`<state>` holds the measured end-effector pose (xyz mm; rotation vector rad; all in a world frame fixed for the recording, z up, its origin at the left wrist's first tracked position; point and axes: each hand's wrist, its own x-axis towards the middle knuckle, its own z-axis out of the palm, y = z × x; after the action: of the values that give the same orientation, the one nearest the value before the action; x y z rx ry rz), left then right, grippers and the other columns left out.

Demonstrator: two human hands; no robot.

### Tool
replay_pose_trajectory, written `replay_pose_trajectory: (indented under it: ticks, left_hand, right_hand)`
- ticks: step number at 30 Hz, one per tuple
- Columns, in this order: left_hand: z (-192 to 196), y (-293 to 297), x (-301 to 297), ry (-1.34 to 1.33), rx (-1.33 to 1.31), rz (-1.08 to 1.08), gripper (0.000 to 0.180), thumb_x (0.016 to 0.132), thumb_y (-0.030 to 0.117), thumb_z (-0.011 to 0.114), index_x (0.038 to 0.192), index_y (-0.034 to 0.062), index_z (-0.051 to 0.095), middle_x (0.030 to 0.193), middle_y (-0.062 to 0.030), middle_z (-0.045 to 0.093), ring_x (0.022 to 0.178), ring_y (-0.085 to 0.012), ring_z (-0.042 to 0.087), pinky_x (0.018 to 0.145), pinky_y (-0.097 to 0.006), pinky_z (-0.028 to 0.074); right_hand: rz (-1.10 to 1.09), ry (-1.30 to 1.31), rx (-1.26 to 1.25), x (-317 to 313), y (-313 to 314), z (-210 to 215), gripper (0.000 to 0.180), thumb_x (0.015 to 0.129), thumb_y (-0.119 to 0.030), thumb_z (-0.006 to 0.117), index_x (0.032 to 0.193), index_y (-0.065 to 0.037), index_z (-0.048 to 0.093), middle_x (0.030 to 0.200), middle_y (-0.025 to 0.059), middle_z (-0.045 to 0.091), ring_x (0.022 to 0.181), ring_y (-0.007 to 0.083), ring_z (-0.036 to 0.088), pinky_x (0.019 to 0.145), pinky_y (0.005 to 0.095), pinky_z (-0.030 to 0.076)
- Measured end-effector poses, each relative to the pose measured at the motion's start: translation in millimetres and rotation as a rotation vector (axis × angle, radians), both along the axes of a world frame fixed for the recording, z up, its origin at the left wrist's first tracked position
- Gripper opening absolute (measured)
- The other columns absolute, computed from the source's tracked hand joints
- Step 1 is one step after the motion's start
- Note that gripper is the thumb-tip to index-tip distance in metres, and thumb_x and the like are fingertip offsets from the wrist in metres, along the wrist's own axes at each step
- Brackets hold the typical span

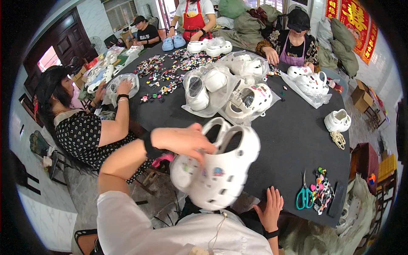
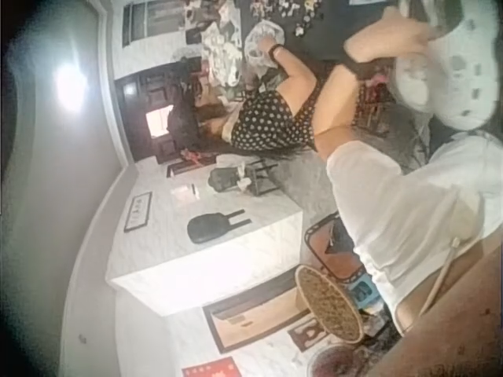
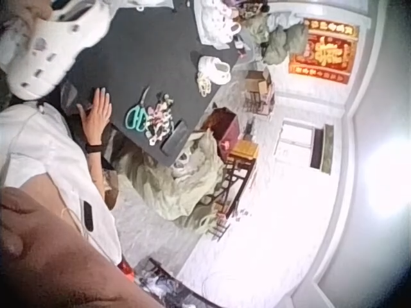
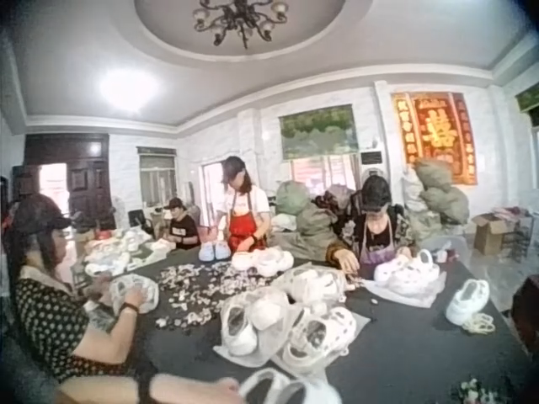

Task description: Manually attach decorative charms and jibbitz to foam clogs and pack them into plastic bags.

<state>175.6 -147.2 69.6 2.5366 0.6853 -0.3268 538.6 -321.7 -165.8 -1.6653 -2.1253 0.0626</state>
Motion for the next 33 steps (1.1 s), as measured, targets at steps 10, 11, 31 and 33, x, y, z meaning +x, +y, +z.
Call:
replay_pose_trajectory:
  ticks: [10, 11, 31, 33]
  left_hand:
    - [6, 47, -160, 0.292, 0.211, 0.367, 0.036, 0.06, 0.036, 0.079, 0.086, 0.0145, 0.066, 0.082, -0.0032, 0.064, 0.087, -0.0243, 0.06, 0.083, -0.036, 0.031]
    - [10, 53, -168, 0.308, 0.281, 0.37, 0.034, 0.06, 0.035, 0.079, 0.085, 0.0149, 0.066, 0.084, -0.0034, 0.063, 0.088, -0.0244, 0.059, 0.081, -0.037, 0.031]
    - [-49, 168, -165, -0.227, 0.929, 0.596, 0.008, 0.077, 0.009, 0.058, 0.078, 0.008, 0.066, 0.079, -0.0112, 0.066, 0.081, -0.0311, 0.063, 0.073, -0.044, 0.048]
    - [-49, 152, -116, -0.486, 0.867, 0.495, 0.006, 0.077, 0.008, 0.058, 0.077, 0.0055, 0.063, 0.079, -0.0134, 0.065, 0.079, -0.0328, 0.062, 0.073, -0.044, 0.049]
  right_hand:
    - [-0.113, -0.109, 0.065, -7, 2, -18, 0.072, 0.082, -0.038, 0.075, 0.142, -0.012, 0.045, 0.149, 0.0104, 0.041, 0.14, 0.0297, 0.032, 0.113, 0.05, 0.02]
    - [-0.122, -0.103, 0.064, -7, 2, -18, 0.071, 0.082, -0.038, 0.075, 0.142, -0.012, 0.046, 0.149, 0.0103, 0.042, 0.14, 0.0297, 0.032, 0.113, 0.05, 0.02]
    - [-0.182, -0.043, 0.131, -18, 5, -16, 0.064, 0.08, -0.028, 0.076, 0.138, -0.015, 0.051, 0.144, 0.0086, 0.047, 0.134, 0.0304, 0.039, 0.108, 0.0511, 0.026]
    - [-0.178, -0.069, 0.133, -18, 5, -19, 0.067, 0.078, -0.027, 0.077, 0.138, -0.016, 0.05, 0.145, 0.0073, 0.045, 0.135, 0.0294, 0.038, 0.109, 0.0502, 0.025]
